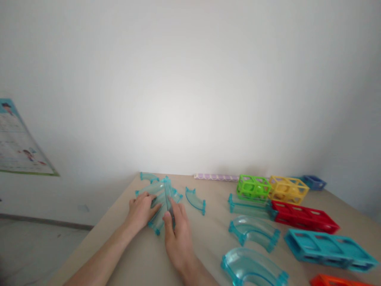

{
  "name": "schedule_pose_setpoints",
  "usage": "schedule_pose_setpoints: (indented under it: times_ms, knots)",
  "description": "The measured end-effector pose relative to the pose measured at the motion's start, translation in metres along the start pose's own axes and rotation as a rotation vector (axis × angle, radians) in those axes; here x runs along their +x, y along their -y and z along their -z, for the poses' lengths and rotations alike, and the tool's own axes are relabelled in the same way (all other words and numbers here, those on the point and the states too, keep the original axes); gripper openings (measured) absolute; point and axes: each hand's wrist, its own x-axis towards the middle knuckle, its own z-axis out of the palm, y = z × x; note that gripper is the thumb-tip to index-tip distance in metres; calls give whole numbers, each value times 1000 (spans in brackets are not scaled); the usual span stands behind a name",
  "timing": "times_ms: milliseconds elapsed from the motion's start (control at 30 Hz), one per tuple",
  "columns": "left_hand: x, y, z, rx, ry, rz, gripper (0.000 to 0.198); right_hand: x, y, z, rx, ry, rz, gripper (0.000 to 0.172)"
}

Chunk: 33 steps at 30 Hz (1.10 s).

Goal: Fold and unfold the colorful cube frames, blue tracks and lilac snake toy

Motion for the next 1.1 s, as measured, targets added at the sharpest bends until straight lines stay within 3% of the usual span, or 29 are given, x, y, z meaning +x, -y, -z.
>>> schedule_pose_setpoints:
  times_ms: [100,367,467,600,767,967,1100]
  knots:
    - [-1,-1,3,-6,2,-11,32,1,-3,-2,-42,89,-61,40]
    - [-2,-8,13,-99,-3,84,43,3,-14,-3,-97,62,-147,42]
    - [0,-7,14,-128,13,138,44,3,-13,-2,-53,15,-162,43]
    - [4,-1,10,-156,-100,190,38,3,-11,0,40,-81,-220,50]
    - [4,2,1,-506,-241,151,33,1,-12,-1,108,-58,-248,56]
    - [3,-3,-8,-763,-236,114,30,0,-9,-3,182,-15,-171,50]
    - [2,-3,-9,-885,-185,73,37,2,-7,-5,303,-14,-231,53]
